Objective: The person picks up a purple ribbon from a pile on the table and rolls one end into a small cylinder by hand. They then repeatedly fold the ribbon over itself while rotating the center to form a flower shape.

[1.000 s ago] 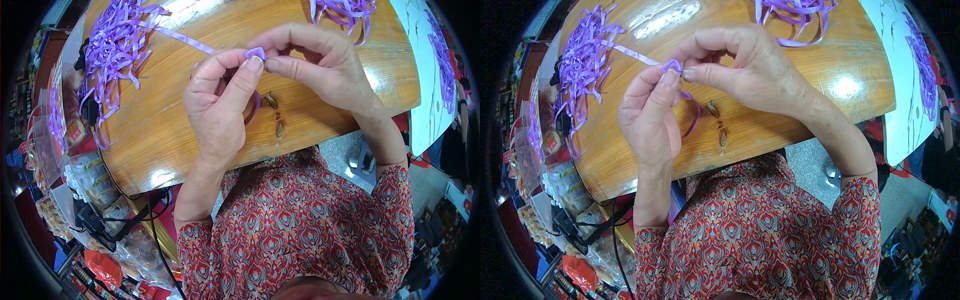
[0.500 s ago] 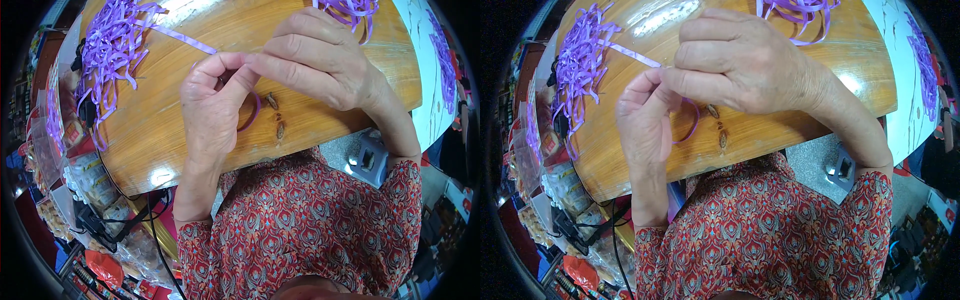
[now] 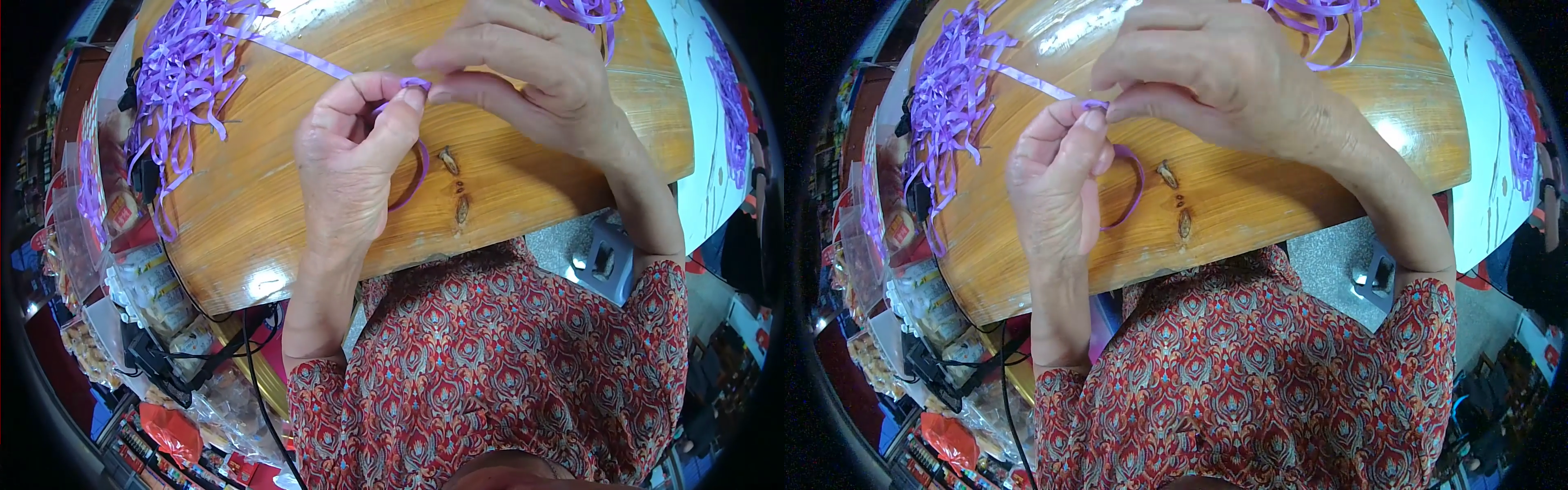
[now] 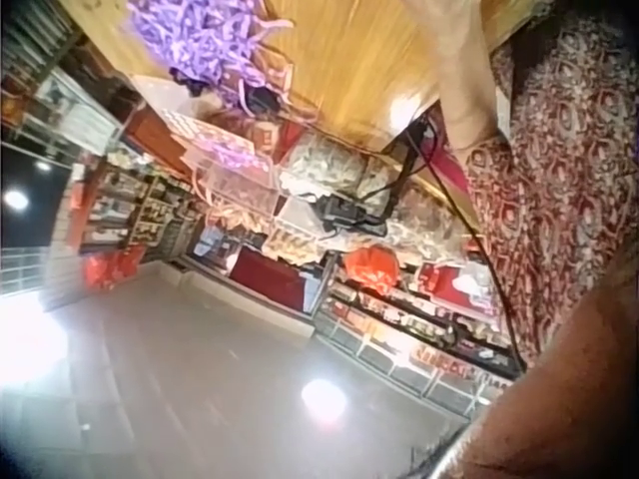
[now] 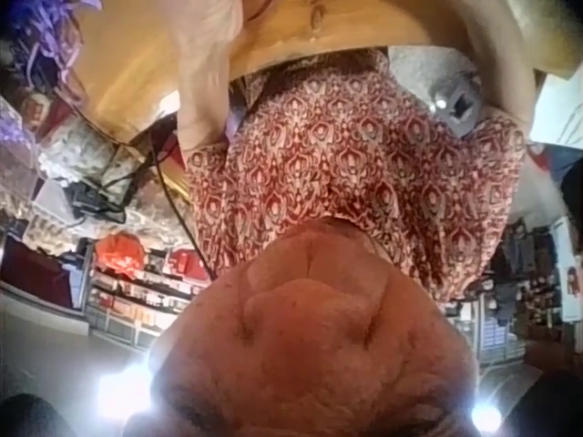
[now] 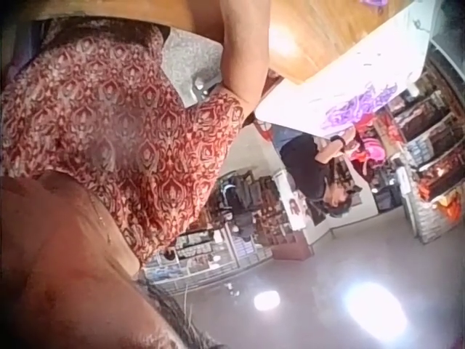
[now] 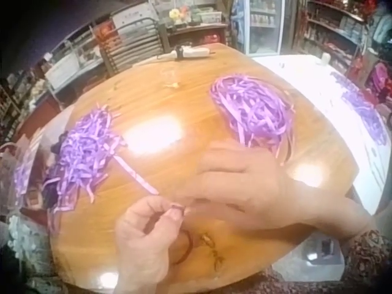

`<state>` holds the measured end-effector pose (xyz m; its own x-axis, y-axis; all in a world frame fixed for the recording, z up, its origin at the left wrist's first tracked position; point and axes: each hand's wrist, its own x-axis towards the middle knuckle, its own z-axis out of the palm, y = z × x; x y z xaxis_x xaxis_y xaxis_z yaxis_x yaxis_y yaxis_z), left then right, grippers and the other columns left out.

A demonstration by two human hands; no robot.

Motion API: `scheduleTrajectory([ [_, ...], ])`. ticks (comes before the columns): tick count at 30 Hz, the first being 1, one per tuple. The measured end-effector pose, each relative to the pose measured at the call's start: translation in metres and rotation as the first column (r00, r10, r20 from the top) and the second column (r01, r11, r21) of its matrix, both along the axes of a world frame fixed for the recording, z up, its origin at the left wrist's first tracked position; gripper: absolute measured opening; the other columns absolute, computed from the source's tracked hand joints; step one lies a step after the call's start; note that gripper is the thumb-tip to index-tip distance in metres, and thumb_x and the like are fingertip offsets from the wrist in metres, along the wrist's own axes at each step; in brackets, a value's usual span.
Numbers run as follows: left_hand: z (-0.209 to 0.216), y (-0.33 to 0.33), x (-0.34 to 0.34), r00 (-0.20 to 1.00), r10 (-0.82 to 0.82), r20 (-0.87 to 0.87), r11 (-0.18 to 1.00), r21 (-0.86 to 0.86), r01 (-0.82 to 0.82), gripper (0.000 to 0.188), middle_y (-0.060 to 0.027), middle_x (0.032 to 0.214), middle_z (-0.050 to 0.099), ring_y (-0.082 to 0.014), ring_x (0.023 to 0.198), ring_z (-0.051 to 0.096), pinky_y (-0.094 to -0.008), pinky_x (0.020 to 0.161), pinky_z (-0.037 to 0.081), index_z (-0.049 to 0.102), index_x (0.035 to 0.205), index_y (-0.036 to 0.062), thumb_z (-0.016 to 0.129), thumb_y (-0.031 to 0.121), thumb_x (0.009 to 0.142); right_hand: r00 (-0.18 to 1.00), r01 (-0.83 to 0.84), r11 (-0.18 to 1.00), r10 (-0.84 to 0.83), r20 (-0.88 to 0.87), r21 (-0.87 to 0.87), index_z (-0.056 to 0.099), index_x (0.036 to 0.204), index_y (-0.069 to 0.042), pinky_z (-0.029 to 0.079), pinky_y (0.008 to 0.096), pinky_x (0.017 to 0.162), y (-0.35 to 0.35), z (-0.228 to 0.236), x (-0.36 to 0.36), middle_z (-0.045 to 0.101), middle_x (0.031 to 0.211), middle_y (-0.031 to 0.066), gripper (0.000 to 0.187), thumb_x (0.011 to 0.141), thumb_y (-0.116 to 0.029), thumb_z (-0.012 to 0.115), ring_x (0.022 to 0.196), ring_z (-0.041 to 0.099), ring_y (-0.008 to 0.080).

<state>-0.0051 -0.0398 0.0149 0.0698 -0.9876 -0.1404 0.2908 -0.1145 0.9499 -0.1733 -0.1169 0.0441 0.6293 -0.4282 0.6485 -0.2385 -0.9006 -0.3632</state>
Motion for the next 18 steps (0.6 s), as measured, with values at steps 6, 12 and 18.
scheduleTrajectory([
  [6, 0.003, 0.005, -0.002, 0.998, 0.035, 0.043, 0.997, -0.065, -0.033, 0.008, 0.006, 0.073, 0.054, -0.0004, 0.063, 0.046, -0.0143, 0.055, 0.036, 0.06, 0.088, 0.0019, 0.064, 0.006, 0.082, 1.0, -0.016, 0.924, 0.005, 0.03, 0.381, 0.064, 0.088, -0.002, 0.043, 0.0292, 0.058, 0.023, 0.01, -0.001, 0.06, 0.075, 0.0096, 0.014, 0.075, -0.007, 0.067, 0.067, 0.058, 0.0202],
  [12, -0.002, 0.005, -0.003, 0.999, -0.003, 0.036, 0.979, -0.203, 0.01, 0.009, 0.0022, 0.08, 0.056, -0.0024, 0.069, 0.048, -0.0162, 0.059, 0.04, 0.059, 0.09, 0.0012, 0.062, 0.002, 0.082, 0.969, -0.155, 0.654, -0.045, 0.242, 0.74, 0.061, 0.082, 0.0, 0.039, 0.0211, 0.058, 0.024, -0.013, 0.0, 0.056, 0.072, -0.0008, 0.006, 0.08, -0.006, 0.059, 0.067, 0.051, 0.0057],
  [18, -0.008, 0.005, 0.001, 0.96, -0.126, -0.249, 0.972, -0.226, 0.068, 0.012, -0.0017, 0.085, 0.057, -0.0057, 0.07, 0.049, -0.0193, 0.06, 0.04, 0.058, 0.094, -0.0002, 0.061, 0.001, 0.083, 0.889, -0.419, 0.201, -0.107, 0.446, 0.885, 0.065, 0.086, 0.001, 0.047, 0.0209, 0.072, 0.022, -0.019, -0.001, 0.065, 0.081, 0.0023, 0.013, 0.08, -0.011, 0.063, 0.076, 0.059, 0.0067],
])
